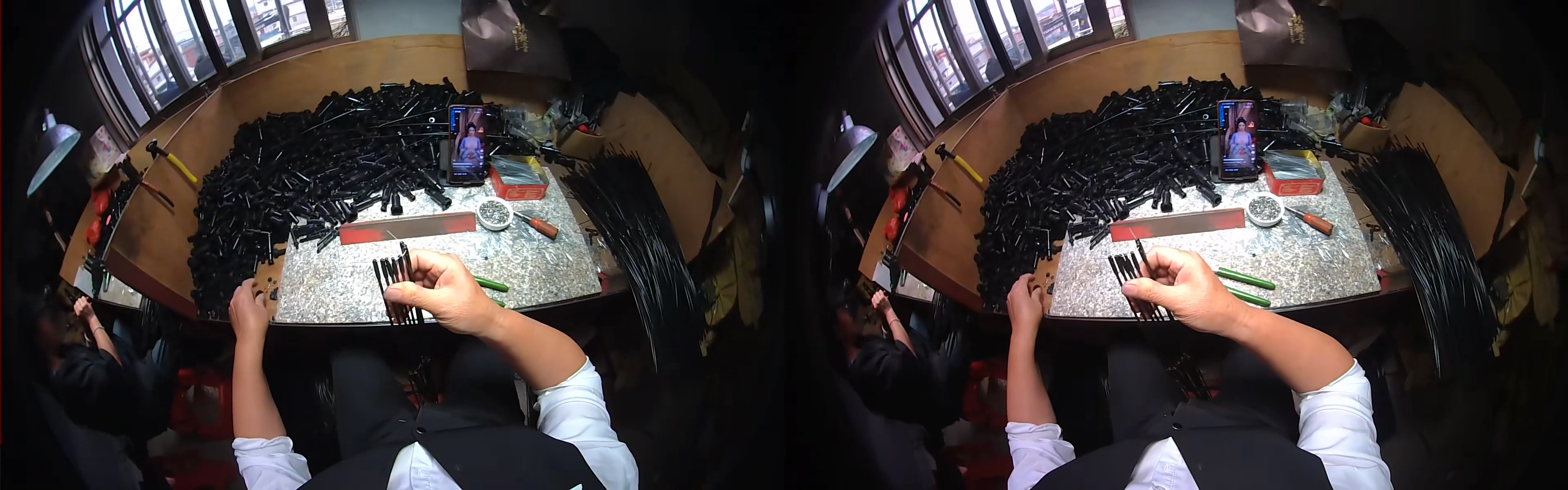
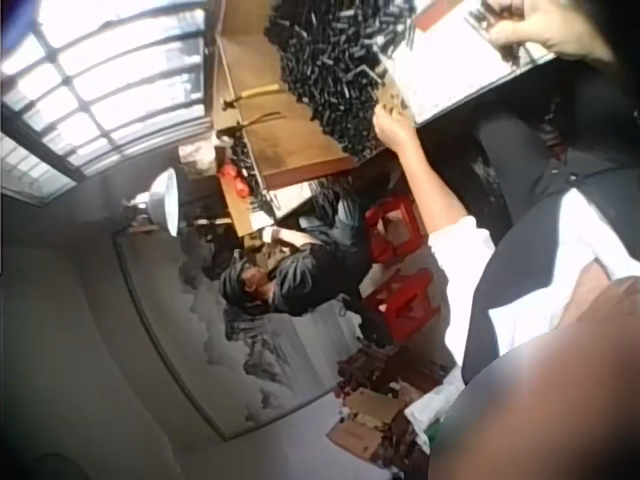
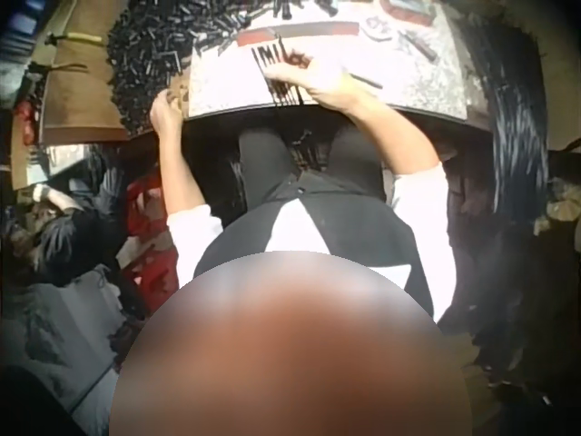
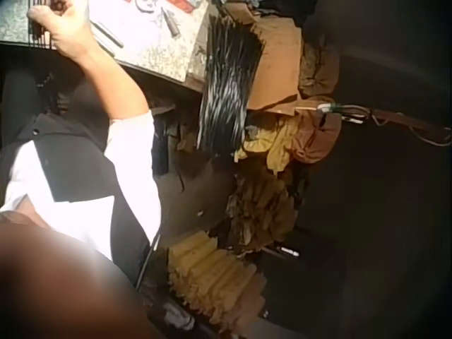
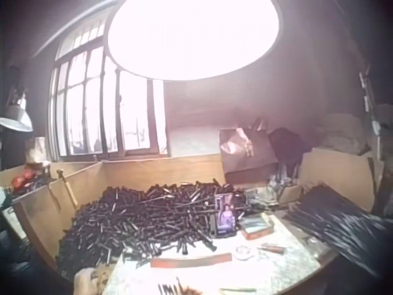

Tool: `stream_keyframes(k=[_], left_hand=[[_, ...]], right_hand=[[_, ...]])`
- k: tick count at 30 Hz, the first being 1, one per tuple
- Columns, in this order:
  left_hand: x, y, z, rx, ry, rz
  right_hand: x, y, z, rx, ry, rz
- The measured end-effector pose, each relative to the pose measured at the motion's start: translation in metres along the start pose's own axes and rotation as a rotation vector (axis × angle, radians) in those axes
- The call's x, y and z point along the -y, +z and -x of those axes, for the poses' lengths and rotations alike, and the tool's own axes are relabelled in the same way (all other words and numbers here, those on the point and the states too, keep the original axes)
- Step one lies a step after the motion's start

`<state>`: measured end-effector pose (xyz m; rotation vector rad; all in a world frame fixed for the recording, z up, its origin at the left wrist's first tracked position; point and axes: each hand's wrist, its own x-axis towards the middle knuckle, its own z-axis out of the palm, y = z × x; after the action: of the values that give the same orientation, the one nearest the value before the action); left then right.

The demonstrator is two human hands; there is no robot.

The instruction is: Assembling metal ribs into a center hub for umbrellas at a workbench.

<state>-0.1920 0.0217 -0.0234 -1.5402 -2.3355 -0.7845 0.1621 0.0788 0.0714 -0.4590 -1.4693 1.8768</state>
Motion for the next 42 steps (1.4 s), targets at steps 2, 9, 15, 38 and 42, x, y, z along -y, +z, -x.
stream_keyframes(k=[2, 9, 15, 38, 42], left_hand=[[-0.004, -0.004, -0.005, -0.007, 0.084, 0.121], [-0.135, -0.06, -0.001, 0.285, -0.128, 1.591], [-0.181, -0.06, 0.008, 0.442, -0.059, 1.93], [-0.194, -0.064, 0.017, 0.504, 0.068, 1.927], [-0.193, -0.074, 0.017, 0.522, 0.104, 1.897]], right_hand=[[0.0, -0.001, -0.001, 0.029, 0.012, -0.01], [-0.002, -0.002, -0.003, 0.063, 0.027, -0.02], [-0.005, 0.0, -0.007, 0.06, 0.031, -0.019], [-0.006, -0.003, -0.009, 0.084, -0.006, -0.031], [-0.004, -0.001, -0.008, 0.094, 0.025, -0.032]])
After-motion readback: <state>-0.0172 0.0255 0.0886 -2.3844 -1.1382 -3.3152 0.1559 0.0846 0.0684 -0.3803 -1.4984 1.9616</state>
